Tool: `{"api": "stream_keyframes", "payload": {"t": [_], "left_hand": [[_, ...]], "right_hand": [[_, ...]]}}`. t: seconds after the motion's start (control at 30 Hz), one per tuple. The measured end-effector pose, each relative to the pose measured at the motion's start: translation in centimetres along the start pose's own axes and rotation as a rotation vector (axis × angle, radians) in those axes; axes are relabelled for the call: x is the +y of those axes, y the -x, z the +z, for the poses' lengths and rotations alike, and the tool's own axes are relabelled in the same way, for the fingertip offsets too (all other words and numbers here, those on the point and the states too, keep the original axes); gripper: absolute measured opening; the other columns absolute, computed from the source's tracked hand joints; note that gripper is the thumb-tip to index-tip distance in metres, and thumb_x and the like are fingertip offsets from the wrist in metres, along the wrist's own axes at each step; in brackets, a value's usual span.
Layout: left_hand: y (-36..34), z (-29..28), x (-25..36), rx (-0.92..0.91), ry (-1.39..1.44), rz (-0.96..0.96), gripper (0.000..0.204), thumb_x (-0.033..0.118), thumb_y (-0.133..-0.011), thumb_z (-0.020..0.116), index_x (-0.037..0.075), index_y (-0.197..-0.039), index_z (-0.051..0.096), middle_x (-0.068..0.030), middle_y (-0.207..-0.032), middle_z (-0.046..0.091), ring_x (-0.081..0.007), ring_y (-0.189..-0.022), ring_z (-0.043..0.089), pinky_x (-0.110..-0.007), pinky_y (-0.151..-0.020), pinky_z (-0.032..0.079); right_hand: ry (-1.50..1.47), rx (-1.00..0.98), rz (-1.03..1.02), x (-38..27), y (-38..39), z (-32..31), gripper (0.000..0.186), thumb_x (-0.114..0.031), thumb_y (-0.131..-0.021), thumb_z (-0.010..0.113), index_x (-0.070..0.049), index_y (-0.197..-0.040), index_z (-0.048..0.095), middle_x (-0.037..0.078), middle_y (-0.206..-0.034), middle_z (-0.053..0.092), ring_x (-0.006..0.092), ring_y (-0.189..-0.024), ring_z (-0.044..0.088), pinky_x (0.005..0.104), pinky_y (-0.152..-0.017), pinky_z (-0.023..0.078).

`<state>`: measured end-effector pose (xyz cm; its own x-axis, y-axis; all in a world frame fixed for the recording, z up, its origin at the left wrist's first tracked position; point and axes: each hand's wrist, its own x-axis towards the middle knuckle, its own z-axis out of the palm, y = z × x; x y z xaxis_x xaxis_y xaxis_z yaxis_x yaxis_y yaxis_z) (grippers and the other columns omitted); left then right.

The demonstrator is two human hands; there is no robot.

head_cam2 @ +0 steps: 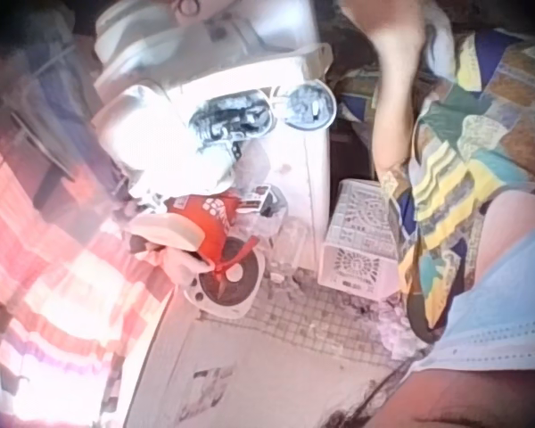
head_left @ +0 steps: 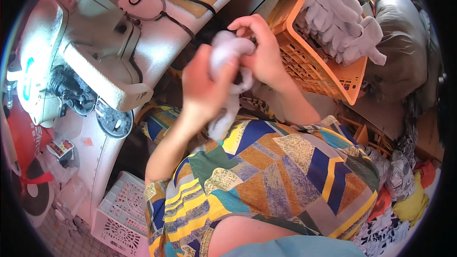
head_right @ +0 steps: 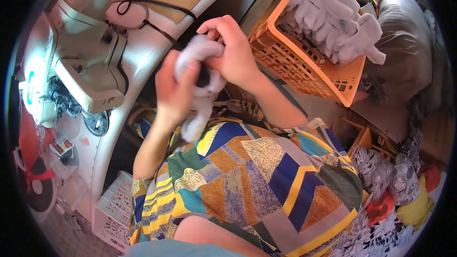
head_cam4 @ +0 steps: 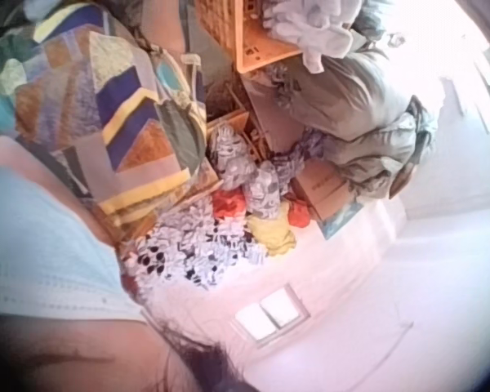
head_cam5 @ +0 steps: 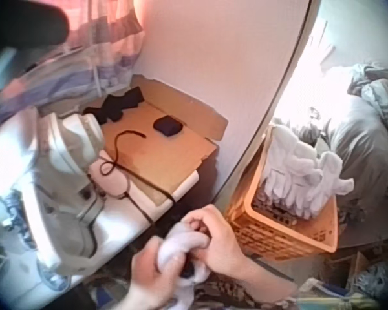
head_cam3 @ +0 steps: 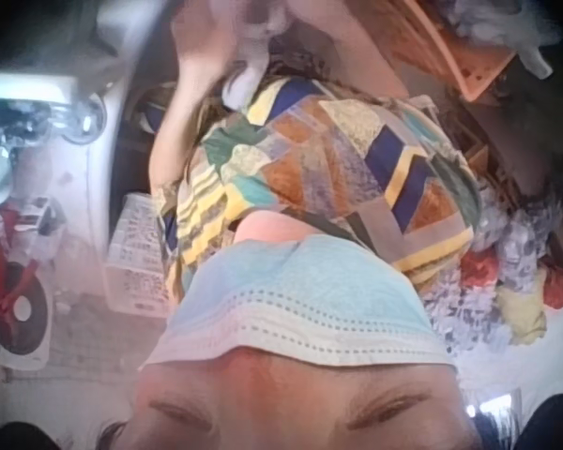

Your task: Sewing, cutting thread, turning inside-out, and arranging fabric gloves at a sewing workstation.

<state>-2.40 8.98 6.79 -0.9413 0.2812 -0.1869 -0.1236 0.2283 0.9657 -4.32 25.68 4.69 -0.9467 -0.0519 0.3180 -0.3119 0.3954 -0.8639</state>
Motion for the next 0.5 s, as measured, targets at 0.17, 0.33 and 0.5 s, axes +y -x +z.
{"api": "stream_keyframes", "payload": {"t": [0.17,0.33,0.5], "left_hand": [[-0.7,-0.7,-2.0,-0.102,1.034,-0.162,0.067,0.057,-0.097,0.030,0.001,-0.123,0.054,-0.0124,-0.114,0.062,-0.0218,-0.104,0.062,-0.035,-0.093,0.048],[-0.6,-0.2,-1.5,-0.130,0.793,-0.162,0.063,0.052,-0.101,0.025,-0.001,-0.116,0.056,-0.0082,-0.106,0.062,-0.0154,-0.098,0.057,-0.030,-0.089,0.045],[0.0,-1.0,-4.1,-0.629,0.600,-0.096,0.040,0.029,-0.097,0.049,0.000,-0.124,0.052,-0.0062,-0.112,0.060,-0.0109,-0.098,0.055,-0.027,-0.087,0.045]], "right_hand": [[0.180,-0.270,-0.397,-3.9,-0.4,-3.2,0.037,-0.018,-0.070,0.077,-0.006,-0.101,0.060,0.008,-0.103,0.057,0.0226,-0.096,0.054,0.0340,-0.082,0.043],[0.326,-0.408,-0.453,-2.5,0.0,-3.5,0.025,-0.024,-0.076,0.074,-0.005,-0.088,0.062,0.005,-0.089,0.062,0.0247,-0.098,0.057,0.0390,-0.085,0.043],[-0.024,0.009,-0.047,-4.6,0.4,-6.5,0.030,-0.010,-0.069,0.084,-0.003,-0.088,0.062,0.002,-0.084,0.064,0.0109,-0.081,0.061,0.0270,-0.071,0.048]]}}
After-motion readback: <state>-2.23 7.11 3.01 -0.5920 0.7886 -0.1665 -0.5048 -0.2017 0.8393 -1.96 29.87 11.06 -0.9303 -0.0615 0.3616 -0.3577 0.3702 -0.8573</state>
